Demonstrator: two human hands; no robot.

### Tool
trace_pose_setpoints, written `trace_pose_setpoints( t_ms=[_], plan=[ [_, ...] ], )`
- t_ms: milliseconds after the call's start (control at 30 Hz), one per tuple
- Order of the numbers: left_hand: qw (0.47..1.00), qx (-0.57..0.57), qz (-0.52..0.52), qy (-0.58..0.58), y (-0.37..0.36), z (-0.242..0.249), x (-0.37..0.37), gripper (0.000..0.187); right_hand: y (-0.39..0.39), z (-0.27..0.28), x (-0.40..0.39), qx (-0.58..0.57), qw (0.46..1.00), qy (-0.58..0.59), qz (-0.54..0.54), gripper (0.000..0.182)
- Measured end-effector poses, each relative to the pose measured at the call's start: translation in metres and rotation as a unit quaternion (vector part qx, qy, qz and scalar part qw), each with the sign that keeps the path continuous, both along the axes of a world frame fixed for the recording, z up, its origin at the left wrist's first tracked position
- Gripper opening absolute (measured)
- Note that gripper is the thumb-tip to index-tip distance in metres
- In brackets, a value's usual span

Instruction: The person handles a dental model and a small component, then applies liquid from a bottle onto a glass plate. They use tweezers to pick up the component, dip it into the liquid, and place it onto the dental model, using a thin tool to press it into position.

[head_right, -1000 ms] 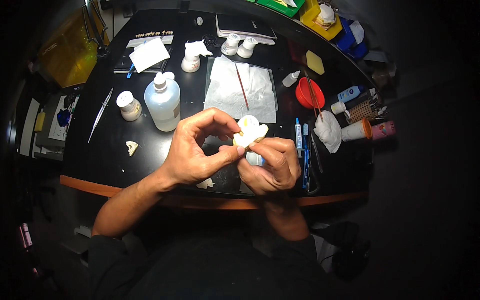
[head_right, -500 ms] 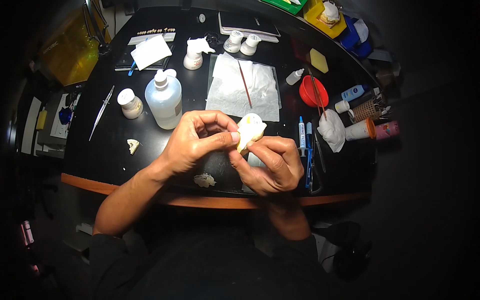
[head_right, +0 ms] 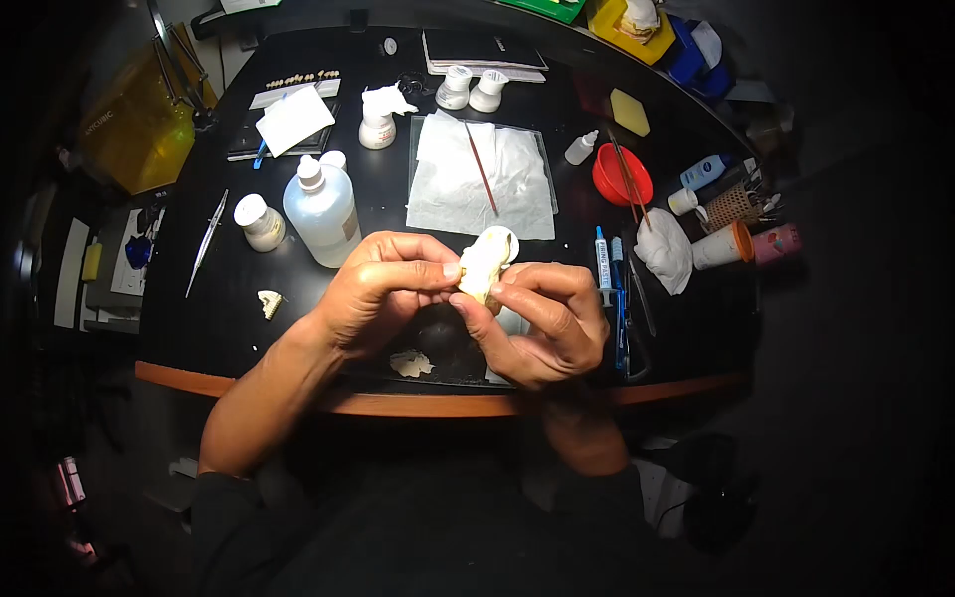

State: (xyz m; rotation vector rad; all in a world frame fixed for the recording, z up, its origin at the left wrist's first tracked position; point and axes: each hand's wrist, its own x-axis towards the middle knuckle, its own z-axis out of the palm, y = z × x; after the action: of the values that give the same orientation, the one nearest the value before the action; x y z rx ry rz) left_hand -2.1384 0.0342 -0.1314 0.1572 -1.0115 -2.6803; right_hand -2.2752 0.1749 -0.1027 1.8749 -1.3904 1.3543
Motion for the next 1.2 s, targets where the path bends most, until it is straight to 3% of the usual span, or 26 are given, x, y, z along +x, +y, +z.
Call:
trace_pose_setpoints(
  t_ms=[167, 300, 567, 1200],
  plan=[
    [0.999, -0.031, 0.023, 0.003, 0.002, 0.002, 0.0, 0.017, 0.001, -0.01, -0.005, -0.005, 0.994, -0.103, 0.021, 0.035],
    [1.0, 0.016, 0.003, 0.006, 0.001, 0.007, 0.0, 0.019, 0.004, -0.015, -0.009, -0.001, 0.987, -0.156, 0.037, 0.036],
    [0.997, 0.062, -0.053, 0.008, -0.001, -0.004, -0.003, 0.019, 0.004, -0.014, -0.008, -0.007, 0.99, -0.129, 0.053, 0.036],
    [0.998, 0.051, -0.047, -0.002, 0.002, -0.004, -0.005, 0.017, 0.007, -0.005, -0.004, 0.005, 0.998, -0.064, 0.015, 0.036]
  ],
)
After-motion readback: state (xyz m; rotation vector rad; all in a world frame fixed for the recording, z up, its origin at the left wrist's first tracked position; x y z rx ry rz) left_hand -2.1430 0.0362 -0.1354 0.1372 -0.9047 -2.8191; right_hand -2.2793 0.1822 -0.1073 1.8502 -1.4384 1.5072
